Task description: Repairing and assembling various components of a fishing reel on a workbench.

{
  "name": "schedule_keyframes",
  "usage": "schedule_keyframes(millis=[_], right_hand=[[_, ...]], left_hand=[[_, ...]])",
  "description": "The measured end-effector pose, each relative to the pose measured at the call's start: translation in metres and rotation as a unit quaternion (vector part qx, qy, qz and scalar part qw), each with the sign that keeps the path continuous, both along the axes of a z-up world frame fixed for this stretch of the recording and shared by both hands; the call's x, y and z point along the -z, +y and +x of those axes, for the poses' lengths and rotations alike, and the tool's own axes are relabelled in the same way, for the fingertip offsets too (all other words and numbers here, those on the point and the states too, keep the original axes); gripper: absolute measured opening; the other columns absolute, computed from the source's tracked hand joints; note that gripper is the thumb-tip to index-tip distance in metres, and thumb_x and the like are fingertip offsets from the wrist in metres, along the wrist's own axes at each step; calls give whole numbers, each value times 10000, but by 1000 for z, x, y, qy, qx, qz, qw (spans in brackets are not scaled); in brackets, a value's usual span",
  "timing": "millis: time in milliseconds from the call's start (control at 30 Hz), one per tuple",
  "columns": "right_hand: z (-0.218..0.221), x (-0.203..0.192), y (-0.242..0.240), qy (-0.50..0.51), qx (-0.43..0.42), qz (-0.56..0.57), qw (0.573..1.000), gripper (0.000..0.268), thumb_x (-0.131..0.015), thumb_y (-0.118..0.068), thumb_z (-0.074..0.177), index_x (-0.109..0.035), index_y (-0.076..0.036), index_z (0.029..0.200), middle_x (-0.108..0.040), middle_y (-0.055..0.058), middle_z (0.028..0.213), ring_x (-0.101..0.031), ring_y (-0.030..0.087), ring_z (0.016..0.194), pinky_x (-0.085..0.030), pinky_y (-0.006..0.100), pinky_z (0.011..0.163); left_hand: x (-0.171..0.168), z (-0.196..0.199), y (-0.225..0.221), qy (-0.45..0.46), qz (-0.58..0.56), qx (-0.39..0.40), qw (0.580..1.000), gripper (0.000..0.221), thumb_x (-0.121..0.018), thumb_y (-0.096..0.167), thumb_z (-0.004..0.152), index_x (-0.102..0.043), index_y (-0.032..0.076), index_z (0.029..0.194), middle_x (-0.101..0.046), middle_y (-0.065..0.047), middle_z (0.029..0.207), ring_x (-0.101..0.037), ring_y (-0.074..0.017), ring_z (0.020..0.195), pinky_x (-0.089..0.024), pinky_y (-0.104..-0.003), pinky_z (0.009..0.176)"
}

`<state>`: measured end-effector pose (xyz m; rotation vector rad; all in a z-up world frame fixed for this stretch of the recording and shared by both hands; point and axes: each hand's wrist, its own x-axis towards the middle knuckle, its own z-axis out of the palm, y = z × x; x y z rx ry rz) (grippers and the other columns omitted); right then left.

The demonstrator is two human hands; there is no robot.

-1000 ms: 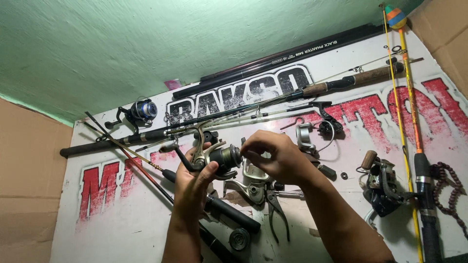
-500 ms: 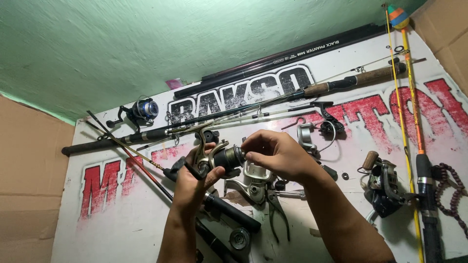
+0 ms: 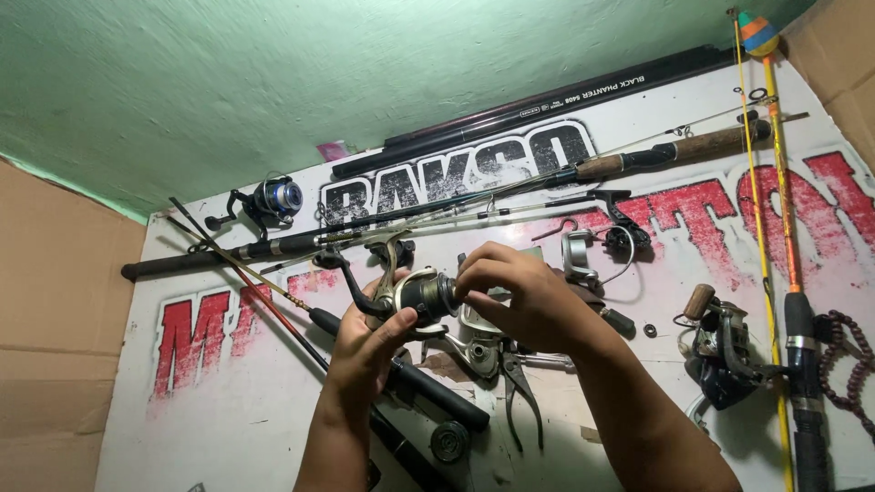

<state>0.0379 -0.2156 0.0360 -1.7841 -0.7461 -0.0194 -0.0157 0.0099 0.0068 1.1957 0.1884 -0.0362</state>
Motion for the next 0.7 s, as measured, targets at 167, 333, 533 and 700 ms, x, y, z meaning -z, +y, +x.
schedule_keyframes(millis=[167, 333, 533, 700], right_hand=[[5, 8, -2, 105, -6, 66, 992, 147, -685, -80, 927, -739, -67, 1063, -714, 115, 937, -698, 221, 787, -610, 361, 721], [2, 8, -4, 182, -6, 82, 980, 153, -680, -71, 938, -743, -18, 1068, -737, 103, 785, -679, 155, 710, -608, 297, 636], [3, 10, 1, 3, -1, 45, 999, 109, -703, -27, 910, -747, -106, 971, -729, 85, 999, -692, 228, 819, -581, 355, 756], [1, 6, -4, 142, 8, 77, 987, 162, -647, -108, 975, -748, -35, 1078, -704, 94, 824, -634, 152, 743, -572, 325, 671]], left_hand=[[-6, -1, -2, -43, 66, -18, 997, 712, -888, 76, 683, -592, -41, 1319, -710, -194, 1123, -700, -267, 1034, -596, -410, 919], [-20, -6, -8, -64, 173, -19, 983, 789, -946, 89, 607, -611, -29, 1311, -710, -204, 1118, -694, -267, 1034, -595, -413, 932], [-3, -7, -6, -38, 34, -43, 998, 650, -825, 89, 752, -575, -65, 1332, -706, -219, 1122, -716, -297, 1032, -603, -417, 899], [-5, -2, -1, -97, 164, -6, 982, 742, -943, 73, 645, -617, -21, 1305, -707, -199, 1122, -702, -267, 1056, -603, -406, 931]])
